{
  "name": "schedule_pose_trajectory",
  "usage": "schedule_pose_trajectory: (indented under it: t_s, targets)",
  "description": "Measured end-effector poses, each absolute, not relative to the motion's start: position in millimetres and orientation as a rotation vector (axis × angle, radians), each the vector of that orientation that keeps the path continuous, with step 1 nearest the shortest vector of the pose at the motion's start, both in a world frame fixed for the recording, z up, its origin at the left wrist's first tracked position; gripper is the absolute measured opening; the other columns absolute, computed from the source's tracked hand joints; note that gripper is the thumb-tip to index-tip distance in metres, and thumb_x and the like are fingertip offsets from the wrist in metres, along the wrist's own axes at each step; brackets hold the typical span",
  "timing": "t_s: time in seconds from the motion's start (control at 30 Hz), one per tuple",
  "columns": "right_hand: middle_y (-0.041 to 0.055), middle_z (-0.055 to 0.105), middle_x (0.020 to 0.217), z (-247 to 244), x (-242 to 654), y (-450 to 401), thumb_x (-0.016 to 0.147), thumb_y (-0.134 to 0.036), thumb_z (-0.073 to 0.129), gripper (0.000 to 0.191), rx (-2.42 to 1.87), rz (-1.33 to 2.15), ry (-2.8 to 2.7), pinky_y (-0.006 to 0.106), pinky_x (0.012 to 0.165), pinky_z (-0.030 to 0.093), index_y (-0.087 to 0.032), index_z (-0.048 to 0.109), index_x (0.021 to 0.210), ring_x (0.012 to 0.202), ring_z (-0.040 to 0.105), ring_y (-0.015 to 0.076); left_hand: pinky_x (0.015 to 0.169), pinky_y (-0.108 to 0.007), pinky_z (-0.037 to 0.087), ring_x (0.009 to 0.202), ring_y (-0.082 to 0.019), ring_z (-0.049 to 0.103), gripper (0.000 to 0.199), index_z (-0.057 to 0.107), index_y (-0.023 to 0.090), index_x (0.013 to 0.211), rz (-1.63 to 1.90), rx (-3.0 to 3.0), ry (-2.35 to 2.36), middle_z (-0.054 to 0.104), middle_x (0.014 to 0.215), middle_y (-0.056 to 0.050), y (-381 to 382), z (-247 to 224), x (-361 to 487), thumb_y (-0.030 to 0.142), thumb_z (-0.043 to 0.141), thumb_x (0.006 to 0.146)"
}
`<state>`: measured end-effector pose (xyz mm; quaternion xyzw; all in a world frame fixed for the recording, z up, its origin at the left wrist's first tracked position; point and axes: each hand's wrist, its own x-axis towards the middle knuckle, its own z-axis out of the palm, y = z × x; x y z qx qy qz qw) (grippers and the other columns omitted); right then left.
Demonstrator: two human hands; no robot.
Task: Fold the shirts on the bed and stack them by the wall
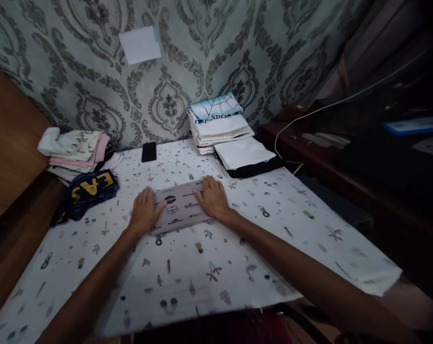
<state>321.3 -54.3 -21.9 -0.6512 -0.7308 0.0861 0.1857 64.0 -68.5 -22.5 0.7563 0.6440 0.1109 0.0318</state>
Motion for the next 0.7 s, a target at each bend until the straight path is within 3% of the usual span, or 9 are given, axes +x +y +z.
schedule_pose_trajectory:
  t_s: [0.1,0.2,0.27,0.37,0.5,0.6,0.7]
  targets:
    - [0.0226,0.050,0.144,-21.9,330.0,-62.7,0.097,-0.042,0.039,0.051,-1.767,0.197,-2.029,0.049,0.115,0.026,-0.007,0.057,0.128,0.139,0.038,0.0333,0.114,-0.049,0.031,0.139,-0.037,0.040,0.066,0.047,0.004,0.133,0.473,2.257,1.969,0.046,0.146,-0.027,-58.7,-19.9,57.8,0.055,0.040,0.092]
    - [0.0198,0.058,0.131,-18.1,335.1,-68.6,0.093,-0.038,0.048,0.039,-1.730,0.245,-1.999,0.046,0.108,0.033,-0.011,0.061,0.117,0.127,0.047,0.0319,0.097,-0.047,0.044,0.111,-0.032,0.057,0.043,0.056,0.015,0.110,0.590,2.197,1.844,0.061,0.115,-0.016,-50.4,-14.3,52.2,0.051,0.050,0.086]
    - [0.0163,0.062,0.119,-14.3,335.8,-69.5,0.090,-0.035,0.052,0.030,-1.727,0.296,-1.981,0.044,0.102,0.038,-0.014,0.063,0.108,0.117,0.051,0.0300,0.088,-0.044,0.047,0.097,-0.028,0.058,0.027,0.055,0.021,0.094,0.659,2.141,1.778,0.061,0.099,-0.009,-47.7,-11.3,50.3,0.044,0.056,0.081]
    - [0.0118,0.062,0.109,-8.0,334.2,-69.5,0.086,-0.032,0.056,0.018,-1.745,0.360,-1.949,0.039,0.094,0.041,-0.018,0.061,0.097,0.107,0.052,0.0267,0.081,-0.040,0.047,0.088,-0.024,0.055,0.015,0.051,0.023,0.084,0.759,2.067,1.709,0.060,0.091,-0.005,-48.4,-9.2,49.6,0.035,0.056,0.077]
    - [0.0061,0.063,0.099,0.3,331.3,-72.1,0.082,-0.024,0.057,0.015,-1.698,0.510,-1.870,0.033,0.083,0.044,-0.020,0.059,0.097,0.095,0.055,0.0221,0.073,-0.034,0.048,0.082,-0.021,0.058,0.028,0.052,0.023,0.094,0.903,1.785,1.580,0.062,0.089,-0.001,-50.5,-5.9,46.4,0.041,0.062,0.075]
    - [0.0034,0.066,0.094,3.7,330.8,-72.0,0.081,-0.023,0.060,0.029,-1.671,0.810,-1.681,0.030,0.075,0.047,-0.021,0.057,0.110,0.085,0.060,0.0194,0.066,-0.031,0.047,0.074,-0.020,0.061,0.052,0.054,0.021,0.105,0.903,1.503,1.577,0.063,0.080,0.001,-47.8,1.9,41.5,0.047,0.072,0.064]
    - [0.0058,0.069,0.099,3.2,331.7,-67.7,0.076,-0.025,0.070,0.047,-1.644,1.218,-1.265,0.028,0.069,0.050,-0.020,0.054,0.120,0.082,0.064,0.0189,0.057,-0.028,0.041,0.059,-0.017,0.055,0.058,0.059,0.017,0.097,0.763,1.356,1.602,0.060,0.065,0.002,-42.7,11.6,39.2,0.052,0.077,0.055]
